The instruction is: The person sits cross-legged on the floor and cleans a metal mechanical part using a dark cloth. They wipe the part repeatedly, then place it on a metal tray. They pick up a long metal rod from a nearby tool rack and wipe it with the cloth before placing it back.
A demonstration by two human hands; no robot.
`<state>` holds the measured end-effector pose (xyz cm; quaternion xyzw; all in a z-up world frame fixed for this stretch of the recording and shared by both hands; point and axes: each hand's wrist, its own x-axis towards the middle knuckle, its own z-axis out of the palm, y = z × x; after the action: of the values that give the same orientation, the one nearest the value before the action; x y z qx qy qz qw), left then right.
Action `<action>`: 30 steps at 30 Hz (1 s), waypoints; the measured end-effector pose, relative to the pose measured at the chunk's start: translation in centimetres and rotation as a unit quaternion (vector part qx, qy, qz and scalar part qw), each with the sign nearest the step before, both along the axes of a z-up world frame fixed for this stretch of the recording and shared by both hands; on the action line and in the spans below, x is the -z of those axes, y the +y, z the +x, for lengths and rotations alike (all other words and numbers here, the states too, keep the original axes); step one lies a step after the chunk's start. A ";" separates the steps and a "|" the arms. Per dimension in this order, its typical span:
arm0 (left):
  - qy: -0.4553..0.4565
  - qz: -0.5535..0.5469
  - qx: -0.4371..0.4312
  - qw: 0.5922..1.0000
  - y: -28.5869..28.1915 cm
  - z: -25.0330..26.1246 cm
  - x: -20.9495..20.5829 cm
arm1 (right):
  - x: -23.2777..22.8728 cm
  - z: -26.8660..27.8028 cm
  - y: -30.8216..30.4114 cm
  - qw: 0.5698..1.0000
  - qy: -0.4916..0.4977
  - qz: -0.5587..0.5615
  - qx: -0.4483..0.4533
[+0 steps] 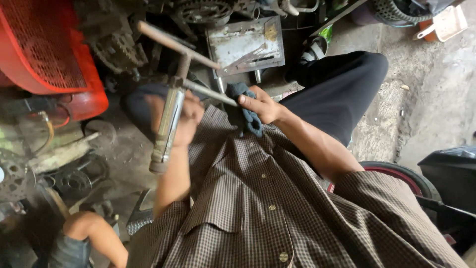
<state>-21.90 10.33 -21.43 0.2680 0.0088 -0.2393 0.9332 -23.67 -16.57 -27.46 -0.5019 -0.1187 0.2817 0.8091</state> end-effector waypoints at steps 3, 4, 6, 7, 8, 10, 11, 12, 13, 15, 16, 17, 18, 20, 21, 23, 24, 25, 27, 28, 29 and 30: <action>-0.082 0.251 -0.078 0.961 -3.3 -1.2 0.5 | -2.6 0.9 0.4 0.998 -0.027 0.036 0.037; -0.193 0.432 -0.045 0.880 -4.8 -1.4 -0.5 | -3.3 1.3 0.3 0.997 -0.042 0.031 0.050; -0.258 0.458 -0.084 0.846 -7.2 -2.0 -1.7 | -3.3 0.8 0.1 0.997 -0.046 -0.009 0.064; -0.323 0.483 -0.122 0.805 -8.1 -2.7 -2.3 | -3.3 0.2 0.3 0.995 -0.052 -0.049 0.075; -0.313 0.486 -0.121 0.807 -8.4 -3.3 -2.4 | -3.6 -0.4 0.5 0.995 -0.043 -0.049 0.070; -0.197 0.492 -0.204 0.823 -9.6 -1.5 -1.8 | -4.0 1.4 0.2 0.976 -0.138 -0.125 0.110; -0.202 0.489 -0.206 0.823 -9.8 -1.0 -1.9 | -3.9 1.5 0.1 0.975 -0.143 -0.127 0.111; -0.200 0.505 -0.199 0.815 -10.0 -0.4 -2.0 | -3.7 1.7 -0.1 0.959 -0.170 -0.168 0.151; -0.188 0.528 -0.190 0.806 -9.8 -1.0 -2.2 | -3.6 0.7 0.3 0.943 -0.186 -0.206 0.185; -0.201 0.524 -0.202 0.802 -10.0 -1.0 -2.6 | -4.9 0.4 0.4 0.937 -0.209 -0.208 0.184; -0.220 0.517 -0.215 0.799 -10.2 -0.7 -2.8 | -5.6 0.5 0.5 0.929 -0.238 -0.211 0.189; -0.223 0.515 -0.219 0.798 -10.4 -0.4 -2.7 | -5.6 0.6 0.1 0.928 -0.243 -0.212 0.188; -0.197 0.449 -0.226 0.842 -10.5 -0.1 -2.7 | -5.6 0.7 -0.3 0.903 -0.319 -0.205 0.203; -0.166 0.380 -0.230 0.880 -10.5 0.4 -3.0 | -4.3 0.3 -1.3 0.874 -0.391 -0.197 0.212; -0.139 0.332 -0.222 0.906 -10.3 0.6 -3.3 | -3.0 -0.2 -1.9 0.882 -0.365 -0.213 0.207; -0.106 0.283 -0.211 0.930 -10.1 0.6 -3.5 | -2.5 -1.0 -2.5 0.891 -0.335 -0.229 0.201; -0.088 0.272 -0.214 0.934 -10.0 0.4 -3.6 | -3.3 -1.3 -2.4 0.897 -0.321 -0.221 0.211; -0.078 0.258 -0.223 0.937 -10.0 0.8 -3.5 | -3.9 -0.8 -2.4 0.899 -0.316 -0.209 0.219; -0.089 0.255 -0.218 0.938 -10.1 0.7 -3.3 | -6.0 -0.3 -1.7 0.880 -0.358 -0.216 0.225; -0.096 0.254 -0.210 0.939 -10.2 0.6 -3.2 | -7.1 -0.1 -1.3 0.860 -0.395 -0.224 0.232; -0.093 0.257 -0.212 0.938 -9.8 0.4 -3.2 | -5.6 -0.2 -1.6 0.863 -0.392 -0.222 0.229; -0.074 0.243 -0.206 0.945 -9.4 0.2 -3.2 | -4.0 -0.5 -1.7 0.844 -0.431 -0.228 0.225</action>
<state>-21.69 0.92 -18.23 0.4955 0.0528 -0.0124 0.8669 -24.12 -18.31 -23.42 -0.7559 -0.2721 -0.1334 0.5804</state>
